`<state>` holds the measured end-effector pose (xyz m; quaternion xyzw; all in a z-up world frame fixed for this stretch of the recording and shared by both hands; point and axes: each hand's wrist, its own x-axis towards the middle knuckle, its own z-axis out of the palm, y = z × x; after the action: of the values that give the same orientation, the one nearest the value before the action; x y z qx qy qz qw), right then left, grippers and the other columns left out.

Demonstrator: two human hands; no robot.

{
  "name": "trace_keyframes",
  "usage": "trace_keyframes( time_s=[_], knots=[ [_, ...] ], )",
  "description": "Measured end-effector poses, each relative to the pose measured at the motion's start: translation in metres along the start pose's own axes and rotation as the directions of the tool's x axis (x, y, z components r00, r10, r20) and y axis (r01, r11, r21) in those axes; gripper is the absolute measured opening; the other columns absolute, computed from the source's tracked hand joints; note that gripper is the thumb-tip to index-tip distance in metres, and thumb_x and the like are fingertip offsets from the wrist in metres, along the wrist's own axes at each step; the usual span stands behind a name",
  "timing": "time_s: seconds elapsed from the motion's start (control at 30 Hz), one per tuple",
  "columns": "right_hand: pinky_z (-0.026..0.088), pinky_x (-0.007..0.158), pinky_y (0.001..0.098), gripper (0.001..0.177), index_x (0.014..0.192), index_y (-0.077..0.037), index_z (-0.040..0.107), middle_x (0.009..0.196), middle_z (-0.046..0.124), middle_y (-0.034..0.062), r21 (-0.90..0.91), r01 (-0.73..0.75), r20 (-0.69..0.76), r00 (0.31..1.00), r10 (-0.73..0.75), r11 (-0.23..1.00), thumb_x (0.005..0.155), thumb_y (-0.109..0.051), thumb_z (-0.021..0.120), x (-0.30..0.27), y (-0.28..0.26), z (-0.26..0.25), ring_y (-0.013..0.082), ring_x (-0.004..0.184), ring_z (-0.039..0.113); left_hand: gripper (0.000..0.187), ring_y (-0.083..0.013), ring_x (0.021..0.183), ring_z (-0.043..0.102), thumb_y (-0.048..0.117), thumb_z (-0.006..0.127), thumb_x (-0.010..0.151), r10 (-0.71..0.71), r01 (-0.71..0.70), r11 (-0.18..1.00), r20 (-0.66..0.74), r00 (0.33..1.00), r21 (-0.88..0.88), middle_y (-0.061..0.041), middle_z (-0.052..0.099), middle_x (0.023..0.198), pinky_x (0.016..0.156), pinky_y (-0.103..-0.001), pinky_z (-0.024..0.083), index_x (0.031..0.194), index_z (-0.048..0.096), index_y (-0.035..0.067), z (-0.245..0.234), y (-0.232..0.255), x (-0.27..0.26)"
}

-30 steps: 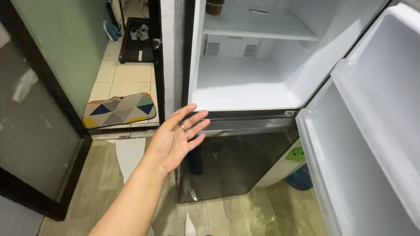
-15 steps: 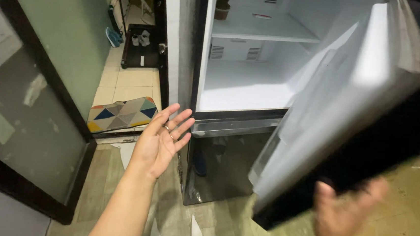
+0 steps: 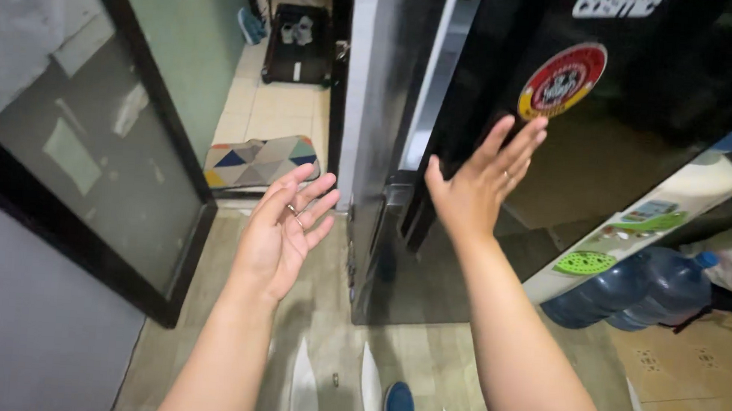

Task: The person retrieves a small plastic container from a bag, walks to a dining table, and uses a spoon to transfer food from a bowl into the container. They then carry the container to a refrigerator, place it inside, and close the door.

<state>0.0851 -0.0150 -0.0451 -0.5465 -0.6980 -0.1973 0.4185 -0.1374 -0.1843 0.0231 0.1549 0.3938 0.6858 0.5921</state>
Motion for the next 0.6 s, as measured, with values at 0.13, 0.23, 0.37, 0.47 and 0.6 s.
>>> trace_keyframes(
  time_s=[0.13,0.23,0.37,0.47,0.6],
  knots=[
    [0.028,0.131,0.0673,0.132,0.170,-0.005,-0.010,0.170,-0.018,0.0310,-0.115,-0.021,0.011,1.000,0.023,0.993,0.092,-0.054,0.085,0.019,-0.014,0.035,0.0488,0.162,-0.009,0.040,-0.0259,0.117,0.067,0.027,0.047,0.097,0.008,-0.009,1.000,-0.040,0.999,-0.019,-0.012,0.069,0.133,0.091,-0.038,0.049,0.135,0.056,0.017,-0.018,0.001,-0.004],
    [0.024,0.134,0.0639,0.135,0.172,-0.008,-0.011,0.170,-0.021,0.0301,-0.140,-0.072,0.042,0.996,0.078,0.988,0.092,-0.054,0.088,0.033,-0.018,0.057,0.0468,0.162,-0.013,0.040,-0.0277,0.122,0.066,0.027,0.049,0.096,0.011,-0.014,0.999,-0.075,0.997,-0.036,-0.011,0.068,0.134,0.091,-0.037,0.049,0.134,0.056,0.016,-0.034,-0.001,-0.005],
    [0.029,0.135,0.0590,0.146,0.174,-0.006,-0.011,0.168,-0.023,0.0332,-0.343,-0.088,0.079,0.989,0.122,0.935,0.096,-0.076,0.090,0.046,-0.015,0.079,0.0497,0.161,-0.012,0.043,-0.0263,0.122,0.066,0.028,0.046,0.097,0.015,-0.021,0.999,-0.125,0.992,-0.046,-0.013,0.067,0.138,0.091,-0.036,0.050,0.137,0.055,0.016,-0.042,-0.001,-0.014],
    [0.029,0.136,0.0571,0.151,0.176,-0.007,-0.015,0.168,-0.028,0.0323,-0.401,-0.088,0.061,0.991,0.122,0.912,0.101,-0.086,0.090,0.051,-0.013,0.094,0.0493,0.161,-0.016,0.045,-0.0250,0.123,0.065,0.028,0.045,0.097,0.000,-0.009,0.999,-0.193,0.981,-0.047,-0.011,0.066,0.139,0.094,-0.035,0.048,0.139,0.054,0.016,-0.048,-0.003,-0.013],
    [0.025,0.141,0.0620,0.152,0.179,-0.009,-0.018,0.169,-0.033,0.0308,-0.397,-0.110,0.150,0.972,0.183,0.911,0.118,-0.092,0.094,0.056,-0.006,0.102,0.0496,0.160,-0.023,0.045,-0.0243,0.123,0.065,0.029,0.046,0.095,0.008,-0.027,0.997,-0.252,0.968,-0.073,-0.011,0.066,0.139,0.096,-0.036,0.046,0.138,0.054,0.017,-0.067,-0.019,-0.001]
  ],
)
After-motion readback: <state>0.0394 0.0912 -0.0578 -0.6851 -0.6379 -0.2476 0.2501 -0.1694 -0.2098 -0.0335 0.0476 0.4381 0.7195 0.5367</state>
